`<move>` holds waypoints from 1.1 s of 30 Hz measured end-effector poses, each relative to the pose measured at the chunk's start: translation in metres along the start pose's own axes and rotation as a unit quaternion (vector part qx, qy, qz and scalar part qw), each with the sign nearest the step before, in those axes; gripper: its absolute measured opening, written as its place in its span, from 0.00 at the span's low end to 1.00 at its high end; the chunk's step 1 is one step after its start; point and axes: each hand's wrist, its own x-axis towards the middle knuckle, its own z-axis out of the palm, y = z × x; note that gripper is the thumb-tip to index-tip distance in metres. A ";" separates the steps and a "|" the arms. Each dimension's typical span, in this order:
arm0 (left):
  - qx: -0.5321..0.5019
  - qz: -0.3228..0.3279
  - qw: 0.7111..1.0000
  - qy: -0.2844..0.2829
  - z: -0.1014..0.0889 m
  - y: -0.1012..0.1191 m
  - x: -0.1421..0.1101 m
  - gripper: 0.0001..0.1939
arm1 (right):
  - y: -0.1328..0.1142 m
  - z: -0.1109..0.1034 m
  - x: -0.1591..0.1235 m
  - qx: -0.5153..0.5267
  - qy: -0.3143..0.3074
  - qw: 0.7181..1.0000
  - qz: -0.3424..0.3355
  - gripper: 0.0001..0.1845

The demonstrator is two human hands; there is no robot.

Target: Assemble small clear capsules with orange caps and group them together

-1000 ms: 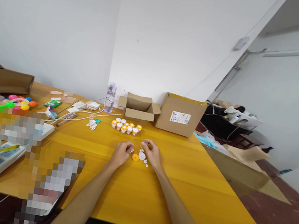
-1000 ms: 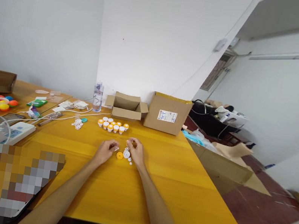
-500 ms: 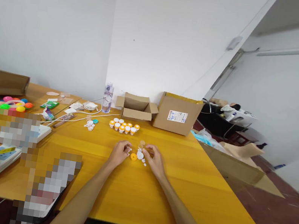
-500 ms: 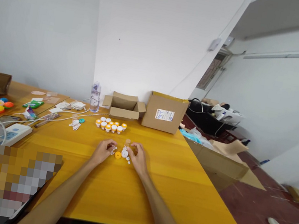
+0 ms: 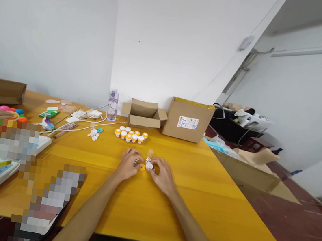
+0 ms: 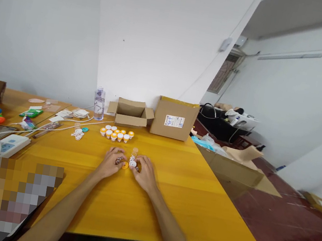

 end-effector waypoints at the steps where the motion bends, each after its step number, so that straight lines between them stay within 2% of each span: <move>1: 0.004 -0.003 1.000 -0.001 0.000 0.000 0.000 0.08 | 0.000 0.000 0.000 -0.004 -0.001 1.000 0.002 0.03; 6: 0.017 -0.019 1.000 0.008 0.000 -0.001 0.001 0.07 | 0.000 0.000 -0.001 -0.018 0.002 1.000 0.011 0.05; 10: 0.024 -0.006 1.000 -0.008 -0.001 0.001 -0.001 0.05 | 0.004 0.000 -0.002 -0.030 0.009 0.999 0.024 0.05; 14: 0.038 0.007 0.999 -0.020 -0.001 0.002 -0.004 0.09 | 0.010 -0.002 -0.003 -0.024 0.013 0.999 0.020 0.08; 18: 0.027 -0.001 1.000 -0.010 -0.002 0.002 -0.003 0.07 | 0.015 -0.006 -0.003 -0.019 0.010 1.000 0.014 0.07; 22: -0.011 -0.016 1.000 0.024 -0.003 0.000 0.000 0.06 | 0.014 -0.006 -0.004 -0.028 0.002 1.000 0.008 0.04; 27: -0.087 -0.031 0.992 0.088 -0.004 -0.005 0.005 0.05 | 0.009 -0.008 -0.005 -0.041 -0.005 0.999 -0.002 0.06; 33: -0.141 -0.027 0.979 0.146 -0.006 -0.009 0.008 0.04 | -0.007 -0.007 -0.006 -0.036 -0.053 0.997 -0.053 0.05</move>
